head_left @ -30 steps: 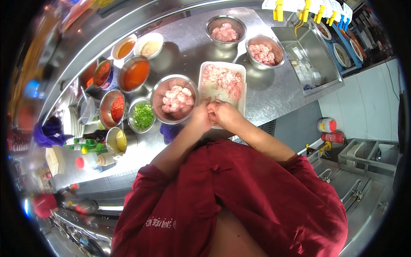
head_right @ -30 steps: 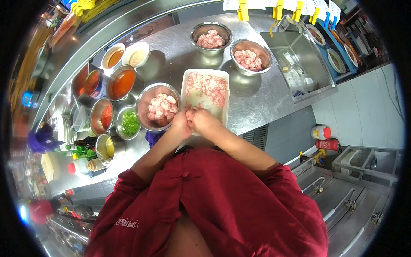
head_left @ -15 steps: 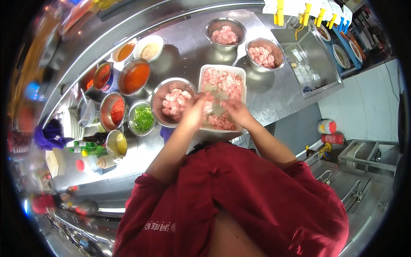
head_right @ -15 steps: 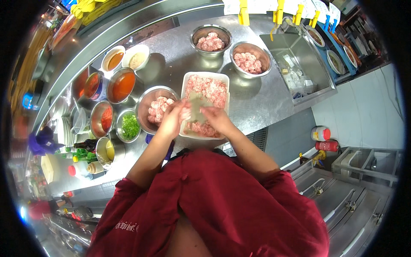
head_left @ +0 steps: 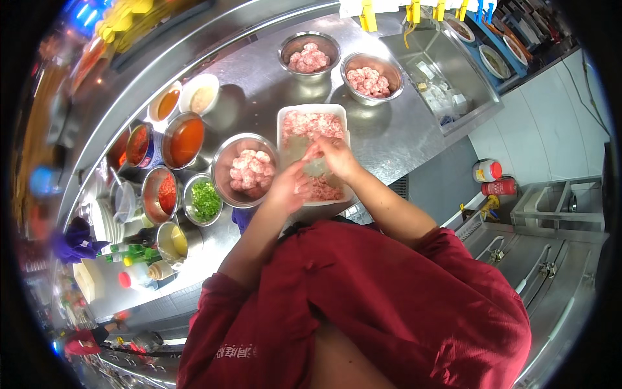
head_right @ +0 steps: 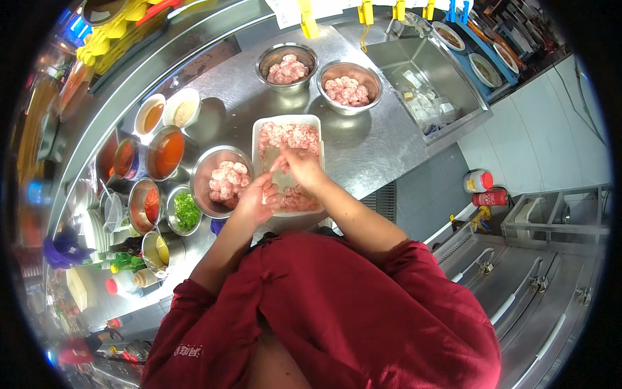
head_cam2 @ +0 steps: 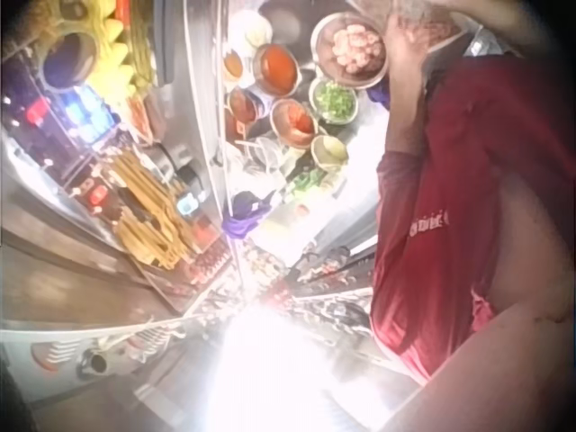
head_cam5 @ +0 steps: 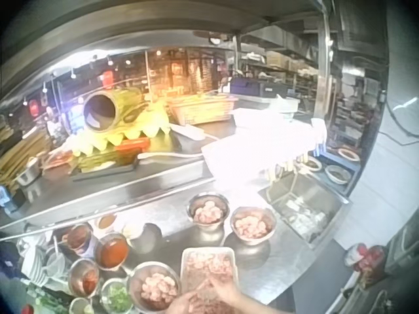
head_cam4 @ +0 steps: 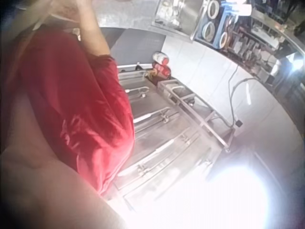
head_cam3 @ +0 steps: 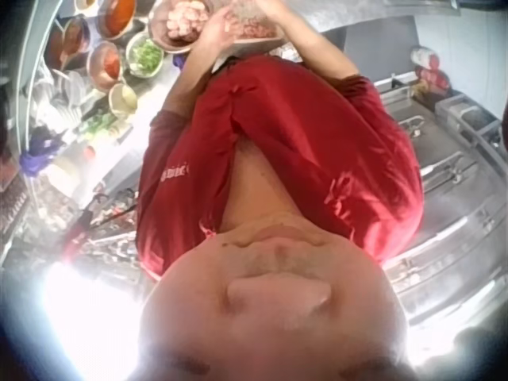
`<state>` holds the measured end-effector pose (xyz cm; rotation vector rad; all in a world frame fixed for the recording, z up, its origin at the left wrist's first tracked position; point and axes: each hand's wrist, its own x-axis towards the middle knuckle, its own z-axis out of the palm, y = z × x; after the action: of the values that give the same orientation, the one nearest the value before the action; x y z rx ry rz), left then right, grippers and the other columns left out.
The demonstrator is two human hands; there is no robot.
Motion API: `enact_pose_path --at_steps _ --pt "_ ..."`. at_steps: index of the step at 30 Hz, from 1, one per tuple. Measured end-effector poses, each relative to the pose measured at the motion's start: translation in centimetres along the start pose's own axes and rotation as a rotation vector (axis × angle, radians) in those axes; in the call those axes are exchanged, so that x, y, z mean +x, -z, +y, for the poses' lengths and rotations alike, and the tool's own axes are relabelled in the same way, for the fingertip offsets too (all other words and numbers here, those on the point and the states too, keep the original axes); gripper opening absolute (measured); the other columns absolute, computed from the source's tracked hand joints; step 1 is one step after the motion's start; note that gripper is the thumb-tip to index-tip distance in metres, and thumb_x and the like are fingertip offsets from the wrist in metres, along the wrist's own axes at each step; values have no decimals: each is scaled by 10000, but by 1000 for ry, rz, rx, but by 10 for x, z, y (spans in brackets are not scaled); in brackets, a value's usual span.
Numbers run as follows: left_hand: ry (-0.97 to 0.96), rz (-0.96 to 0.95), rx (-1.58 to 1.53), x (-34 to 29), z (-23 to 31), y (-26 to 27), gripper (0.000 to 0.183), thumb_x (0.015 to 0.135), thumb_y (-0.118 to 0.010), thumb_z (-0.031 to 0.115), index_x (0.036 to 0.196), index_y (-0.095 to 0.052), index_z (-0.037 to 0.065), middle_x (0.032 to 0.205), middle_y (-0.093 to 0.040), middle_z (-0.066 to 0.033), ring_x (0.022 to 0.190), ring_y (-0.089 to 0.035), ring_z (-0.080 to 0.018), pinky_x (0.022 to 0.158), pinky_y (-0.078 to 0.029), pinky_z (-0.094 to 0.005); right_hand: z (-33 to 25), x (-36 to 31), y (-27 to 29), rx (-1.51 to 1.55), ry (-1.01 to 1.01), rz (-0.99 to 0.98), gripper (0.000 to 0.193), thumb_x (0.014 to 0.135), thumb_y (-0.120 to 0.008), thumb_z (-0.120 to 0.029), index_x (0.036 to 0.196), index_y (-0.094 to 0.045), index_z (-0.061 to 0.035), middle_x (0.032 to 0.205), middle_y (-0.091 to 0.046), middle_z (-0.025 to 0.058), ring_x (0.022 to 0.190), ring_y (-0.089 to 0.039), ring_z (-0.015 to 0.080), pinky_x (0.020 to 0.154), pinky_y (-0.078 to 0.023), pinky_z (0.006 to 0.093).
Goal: The person forms meatballs by hand from ground meat in a container, rolling them into balls and placing them into a metal bowl. After finishing, the person carries the container to a refrigerator, stores it, and washes their hands at a sink.
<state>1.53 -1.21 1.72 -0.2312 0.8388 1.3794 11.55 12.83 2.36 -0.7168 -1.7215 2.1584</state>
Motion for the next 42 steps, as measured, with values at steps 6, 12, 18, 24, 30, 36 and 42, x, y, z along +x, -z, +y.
enact_pose_path --at_steps 6,12,18,24,30,36,42 --pt "-300 201 289 -15 3 -59 267 930 -498 350 896 -555 92 625 -510 -7 513 -459 -137 492 -378 -245 14 -3 5 483 -441 187 455 923 -462 -477 956 -632 -57 807 -633 48 733 -586 145 703 -428 293" --pt "-225 189 -16 13 13 14 320 923 -475 353 938 -584 53 757 -619 -52 690 -544 -177 640 -465 -297 -5 -4 2 47 -414 65 580 893 -434 -587 805 -671 -66 720 -606 56 735 -562 133 715 -445 301" --pt "-43 -81 -40 -9 8 -25 282 922 -482 360 884 -579 98 683 -580 0 664 -533 -140 586 -428 -249 1 0 3 -207 23 -164 589 931 -362 -551 871 -711 -81 886 -673 82 840 -583 181 824 -445 315" --pt "-320 26 350 1 6 -24 270 908 -555 350 965 -563 87 728 -575 -26 594 -544 -134 604 -484 -267 15 6 3 419 -372 225 448 912 -487 -472 846 -650 -61 789 -654 66 737 -569 150 738 -447 305" --pt "-323 165 -19 20 19 31 311 878 -548 324 1014 -569 45 848 -622 -65 669 -568 -190 619 -462 -277 3 8 1 333 -510 67 481 845 -569 -545 807 -589 -66 664 -550 33 530 -503 144 473 -380 269" --pt "-272 175 -68 7 13 -16 272 903 -514 343 911 -592 82 841 -616 -68 733 -549 -179 621 -434 -256 -32 -5 -31 145 -254 -43 612 870 -469 -608 1012 -595 -26 806 -609 82 655 -581 147 530 -448 243" --pt "-382 -418 198 20 21 11 349 904 -538 358 1029 -600 39 952 -633 -65 853 -574 -128 709 -449 -261 -4 13 -2 399 -384 212 527 916 -433 -532 992 -589 -34 799 -597 67 703 -583 158 606 -469 281"
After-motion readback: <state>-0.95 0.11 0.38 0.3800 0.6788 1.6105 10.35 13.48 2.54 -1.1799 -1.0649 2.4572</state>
